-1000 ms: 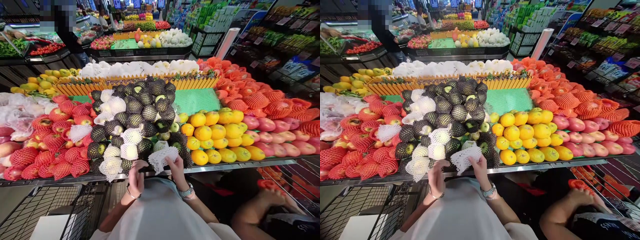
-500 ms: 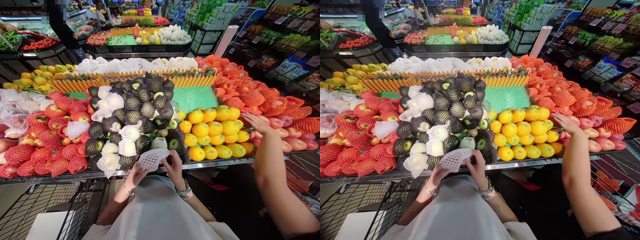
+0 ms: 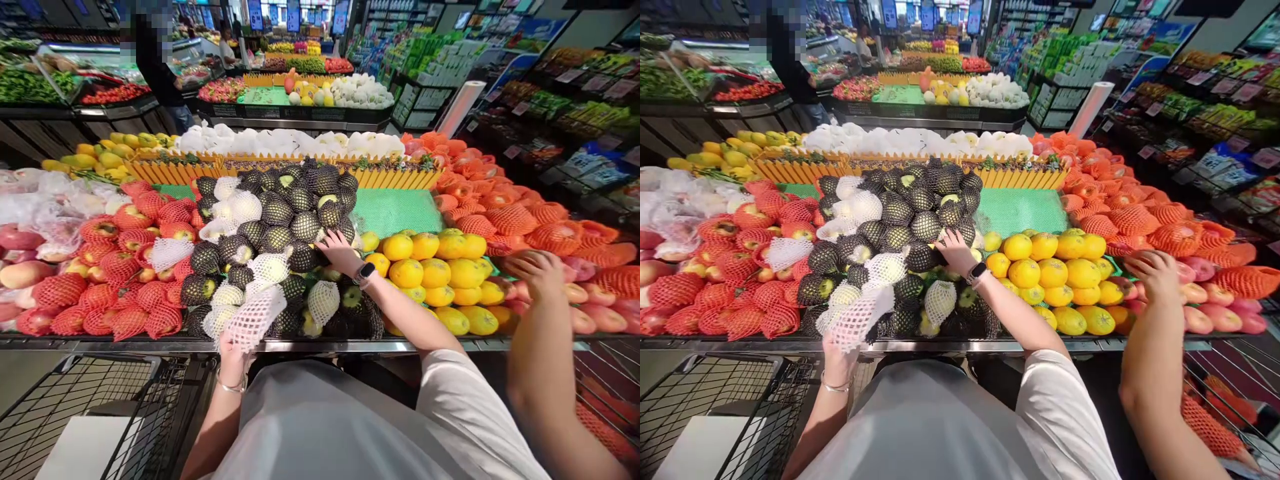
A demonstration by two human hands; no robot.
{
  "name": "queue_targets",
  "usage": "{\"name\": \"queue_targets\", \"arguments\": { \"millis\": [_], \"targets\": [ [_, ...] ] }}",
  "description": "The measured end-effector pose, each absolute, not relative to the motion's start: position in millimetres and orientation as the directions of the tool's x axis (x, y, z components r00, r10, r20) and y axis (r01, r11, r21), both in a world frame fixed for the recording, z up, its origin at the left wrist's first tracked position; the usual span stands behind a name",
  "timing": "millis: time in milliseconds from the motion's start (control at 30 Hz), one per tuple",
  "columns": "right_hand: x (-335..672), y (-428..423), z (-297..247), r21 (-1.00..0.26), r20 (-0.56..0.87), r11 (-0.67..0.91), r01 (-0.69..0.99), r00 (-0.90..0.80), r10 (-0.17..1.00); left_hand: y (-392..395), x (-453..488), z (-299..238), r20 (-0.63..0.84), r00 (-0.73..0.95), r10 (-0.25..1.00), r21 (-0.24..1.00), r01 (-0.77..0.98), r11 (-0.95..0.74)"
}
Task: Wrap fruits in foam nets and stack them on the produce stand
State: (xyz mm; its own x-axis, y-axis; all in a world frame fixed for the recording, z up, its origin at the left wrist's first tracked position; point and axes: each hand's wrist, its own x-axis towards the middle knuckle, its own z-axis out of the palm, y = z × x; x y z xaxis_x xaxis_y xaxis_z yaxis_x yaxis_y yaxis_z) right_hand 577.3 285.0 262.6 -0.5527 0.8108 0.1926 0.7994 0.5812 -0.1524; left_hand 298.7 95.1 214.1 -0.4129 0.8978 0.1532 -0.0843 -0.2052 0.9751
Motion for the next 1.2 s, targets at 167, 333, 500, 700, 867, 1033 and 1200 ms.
{"name": "queue_targets", "arguments": {
  "millis": [167,333,500,700,867,1033,1200],
  "targets": [
    [580.5,295.9,235.0,-0.149,0.235,0.589,0.795,-0.550,0.802,79.2,277.2,205.8,0.062,-0.591,0.805,0.943,-0.229,-0.241],
    [605.9,289.3,227.8,-0.191,0.297,0.609,0.770,-0.546,0.783,67.9,258.8,194.0,0.020,-0.662,0.750,0.942,-0.238,-0.235],
    [633.7,274.4,227.9,-0.431,0.508,0.586,0.686,-0.352,0.786,79.7,257.2,200.8,0.008,-0.654,0.756,0.933,-0.268,-0.242],
    [603.7,278.2,267.0,-0.492,0.597,0.567,0.661,-0.218,0.772,106.6,253.2,206.4,0.015,-0.660,0.751,0.913,-0.298,-0.280],
    [497.7,298.2,303.2,-0.316,0.488,0.758,0.570,-0.588,0.646,122.2,245.9,205.4,0.057,-0.686,0.725,0.885,-0.302,-0.354],
    [411.1,315.5,294.5,-0.084,0.157,0.777,0.624,-0.762,0.628,123.7,239.0,212.6,0.101,-0.712,0.695,0.888,-0.251,-0.386],
    [427.5,317.6,291.4,-0.136,0.187,0.797,0.588,-0.775,0.604,117.6,236.7,213.5,0.099,-0.698,0.709,0.898,-0.244,-0.365]
  ]
}}
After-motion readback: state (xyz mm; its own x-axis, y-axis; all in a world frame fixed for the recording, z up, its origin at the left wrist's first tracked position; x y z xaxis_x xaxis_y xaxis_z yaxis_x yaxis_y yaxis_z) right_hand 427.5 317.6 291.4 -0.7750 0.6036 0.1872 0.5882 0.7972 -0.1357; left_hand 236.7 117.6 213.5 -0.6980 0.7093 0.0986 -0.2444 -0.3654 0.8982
